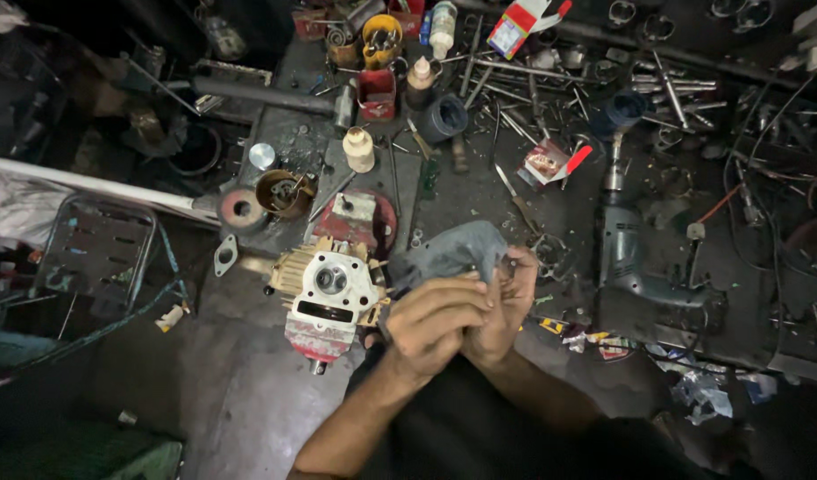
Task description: The person cleans a small engine component clamped in a bench vise using a rag. They repeatedly wipe the exterior surfaces and openings of the part, then remove it from the vise and continue wiping it by hand.
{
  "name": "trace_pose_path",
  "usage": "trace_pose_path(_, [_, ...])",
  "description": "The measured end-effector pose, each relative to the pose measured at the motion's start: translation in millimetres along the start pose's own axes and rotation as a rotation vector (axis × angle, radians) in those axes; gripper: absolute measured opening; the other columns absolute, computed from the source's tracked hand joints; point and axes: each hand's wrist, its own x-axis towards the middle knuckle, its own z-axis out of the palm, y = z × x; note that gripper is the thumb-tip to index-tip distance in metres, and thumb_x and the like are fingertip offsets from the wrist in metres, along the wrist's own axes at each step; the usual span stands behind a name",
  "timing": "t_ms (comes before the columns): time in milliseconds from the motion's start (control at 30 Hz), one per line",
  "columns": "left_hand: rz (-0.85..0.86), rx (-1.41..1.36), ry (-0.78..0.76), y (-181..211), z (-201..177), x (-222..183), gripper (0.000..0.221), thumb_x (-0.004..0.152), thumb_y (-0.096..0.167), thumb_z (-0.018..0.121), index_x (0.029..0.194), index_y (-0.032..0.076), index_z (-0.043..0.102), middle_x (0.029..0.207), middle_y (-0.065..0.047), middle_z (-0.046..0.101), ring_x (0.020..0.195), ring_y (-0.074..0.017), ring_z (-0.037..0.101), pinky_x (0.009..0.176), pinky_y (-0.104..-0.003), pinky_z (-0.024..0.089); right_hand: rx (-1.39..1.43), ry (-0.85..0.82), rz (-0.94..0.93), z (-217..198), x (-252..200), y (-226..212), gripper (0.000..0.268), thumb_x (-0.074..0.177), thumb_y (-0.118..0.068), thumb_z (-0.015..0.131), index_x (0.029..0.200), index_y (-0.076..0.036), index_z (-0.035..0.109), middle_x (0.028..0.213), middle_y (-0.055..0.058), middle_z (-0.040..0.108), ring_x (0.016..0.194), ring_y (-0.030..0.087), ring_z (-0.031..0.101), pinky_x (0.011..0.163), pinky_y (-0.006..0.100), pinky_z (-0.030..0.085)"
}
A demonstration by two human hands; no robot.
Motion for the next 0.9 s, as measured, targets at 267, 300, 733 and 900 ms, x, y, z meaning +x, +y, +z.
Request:
trace_pose_path(267, [0.220, -0.017, -0.022, 9, -41, 7, 0.007, 0.087, 0.012, 0.076, 0.087, 0.006, 0.073, 0.102, -0.012, 0.075, 0.103, -0.0308, 0.073, 0.097, -0.050, 0.064, 0.085, 0.036, 0.269, 6, 52, -41, 0.043, 0.099, -0.006, 0.059, 0.141, -0.006, 0.047, 0.128, 0.007, 0.063, 0.114, 0.018, 0.065, 0.100, 0.032, 0.055])
trace_pose_path(300, [0.220, -0.031, 0.001, 9, -45, 6, 0.007, 0.087, 0.011, 0.077, 0.088, 0.006, 0.073, 0.102, -0.012, 0.074, 0.102, -0.0306, 0.073, 0.096, -0.049, 0.064, 0.121, 0.031, 0.286, 6, 64, -52, 0.056, 0.090, -0.005, 0.060, 0.144, -0.010, 0.048, 0.131, 0.006, 0.063, 0.118, 0.019, 0.065, 0.101, 0.033, 0.055])
trace_pose_path(733, [0.153, -0.032, 0.123, -12, -20, -3, 0.016, 0.080, -0.001, 0.081, 0.092, 0.004, 0.072, 0.099, -0.011, 0.070, 0.096, -0.0297, 0.071, 0.090, -0.043, 0.063, 0.443, -0.069, 0.869, -78, -6, 8, 0.040, 0.099, -0.026, 0.059, 0.126, 0.005, 0.060, 0.115, 0.013, 0.067, 0.098, 0.021, 0.066, 0.082, 0.032, 0.055])
trace_pose_path(900, [0.028, -0.030, 0.074, -15, -7, -1, 0.019, 0.081, -0.008, 0.078, 0.095, 0.001, 0.069, 0.102, -0.013, 0.071, 0.099, -0.0314, 0.072, 0.093, -0.043, 0.062, 0.255, 0.031, 0.607, -75, -24, 17, 0.034, 0.098, -0.003, 0.060, 0.131, 0.002, 0.054, 0.116, 0.010, 0.063, 0.103, 0.018, 0.065, 0.086, 0.029, 0.053])
